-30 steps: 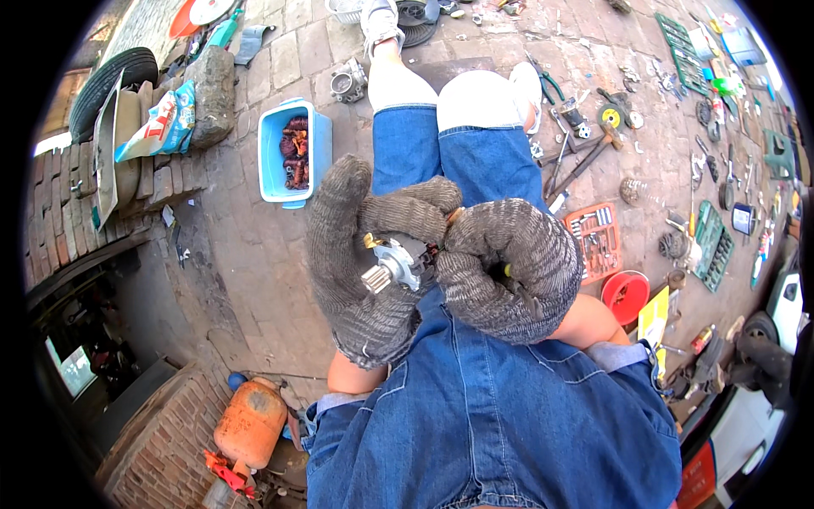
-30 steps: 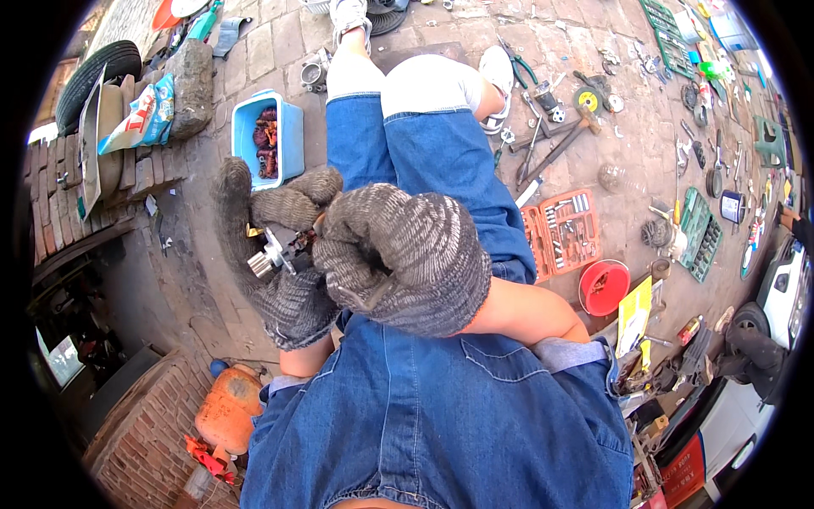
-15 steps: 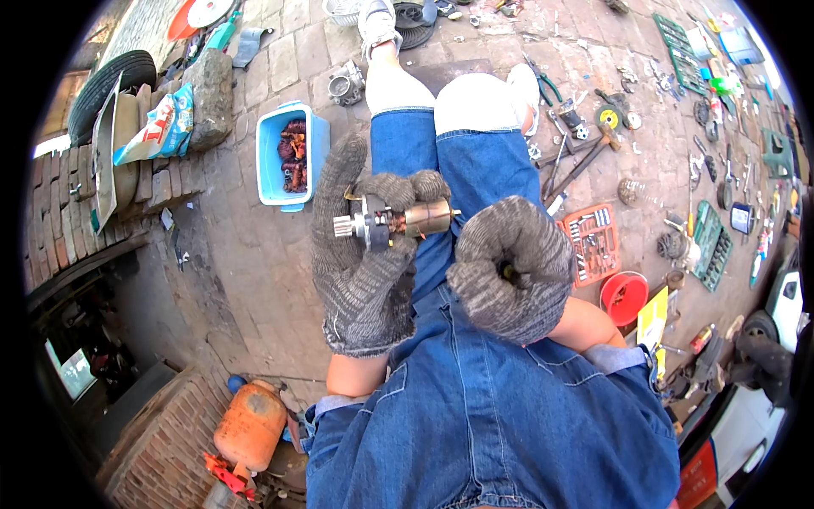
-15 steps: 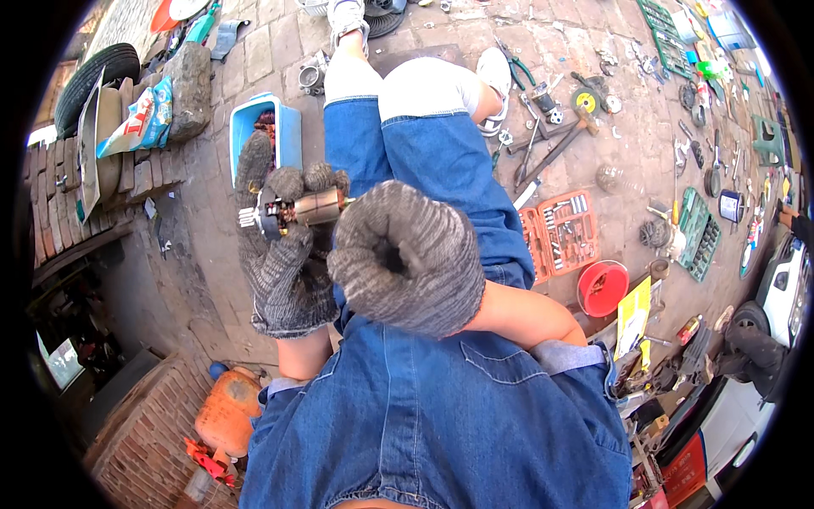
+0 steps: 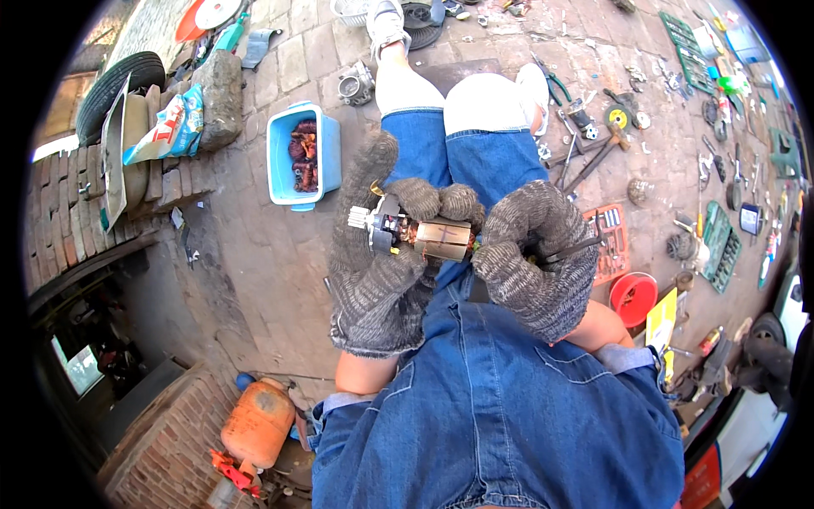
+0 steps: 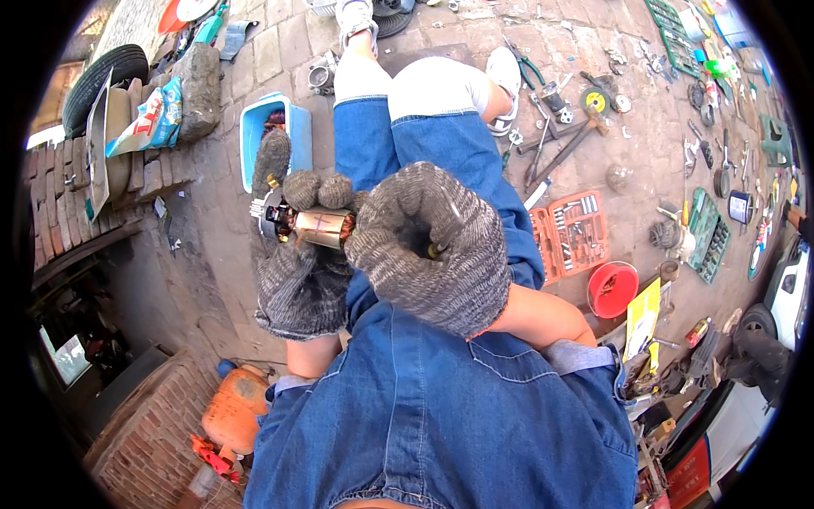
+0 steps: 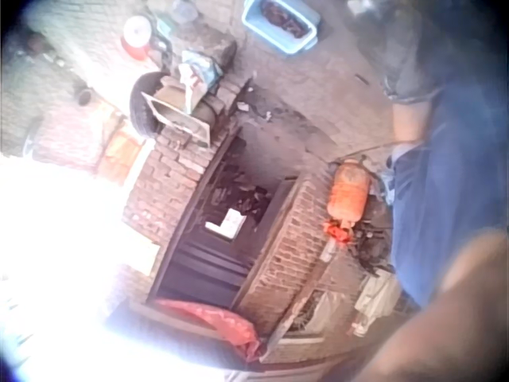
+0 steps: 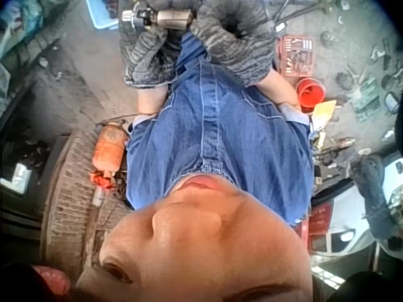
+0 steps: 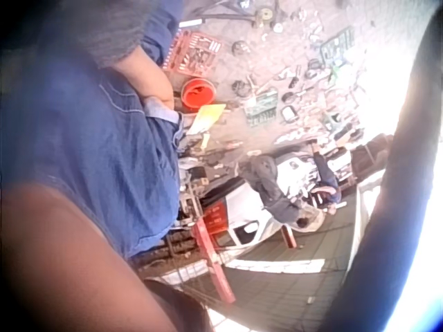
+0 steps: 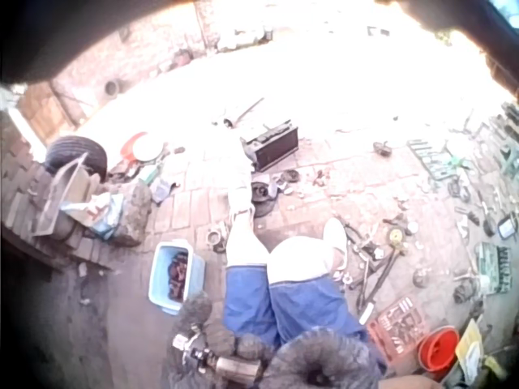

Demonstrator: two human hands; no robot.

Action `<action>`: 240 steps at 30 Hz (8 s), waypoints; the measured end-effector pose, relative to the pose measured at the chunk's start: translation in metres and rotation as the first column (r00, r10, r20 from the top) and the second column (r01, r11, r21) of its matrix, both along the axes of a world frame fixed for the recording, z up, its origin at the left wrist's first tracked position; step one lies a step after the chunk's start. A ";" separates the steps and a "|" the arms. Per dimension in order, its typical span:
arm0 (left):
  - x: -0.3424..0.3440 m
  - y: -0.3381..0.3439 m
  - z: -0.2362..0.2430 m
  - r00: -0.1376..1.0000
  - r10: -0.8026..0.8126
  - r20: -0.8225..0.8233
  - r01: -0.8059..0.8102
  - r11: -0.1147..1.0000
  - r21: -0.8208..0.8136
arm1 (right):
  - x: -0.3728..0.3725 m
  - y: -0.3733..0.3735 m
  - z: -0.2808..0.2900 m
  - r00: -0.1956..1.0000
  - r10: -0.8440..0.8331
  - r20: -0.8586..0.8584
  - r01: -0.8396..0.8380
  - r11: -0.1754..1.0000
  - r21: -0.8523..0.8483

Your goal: The person sits on the ground and uses a screwdriver to manipulate the internal components of a small electric motor. They repeatedly insert the tool into the motor housing, turn it, and inspect the assembly while holding the motor with gloved hands.

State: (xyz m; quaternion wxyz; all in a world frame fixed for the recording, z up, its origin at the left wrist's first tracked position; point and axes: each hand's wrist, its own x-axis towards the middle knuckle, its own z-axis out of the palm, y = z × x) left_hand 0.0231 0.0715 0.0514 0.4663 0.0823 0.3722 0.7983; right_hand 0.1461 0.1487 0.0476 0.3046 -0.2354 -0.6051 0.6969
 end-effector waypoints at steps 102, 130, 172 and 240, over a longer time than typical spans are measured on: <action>-0.001 0.009 -0.025 0.920 -0.311 0.238 0.195 0.891 0.410 | -0.012 0.007 -0.005 0.999 -0.005 0.053 -0.021 0.874 0.486; -0.013 0.007 -0.048 0.908 -0.280 0.312 0.187 0.936 0.297 | -0.023 0.009 -0.020 0.959 0.081 0.272 -0.192 0.891 0.411; -0.020 -0.003 -0.050 0.903 -0.074 0.423 0.138 0.983 -0.124 | 0.001 0.024 -0.027 0.974 0.216 0.073 -0.171 0.905 -0.390; -0.014 0.011 -0.024 0.979 -0.064 -0.191 -0.004 0.942 -0.335 | -0.022 0.025 -0.027 0.961 0.268 0.071 -0.183 0.807 -0.561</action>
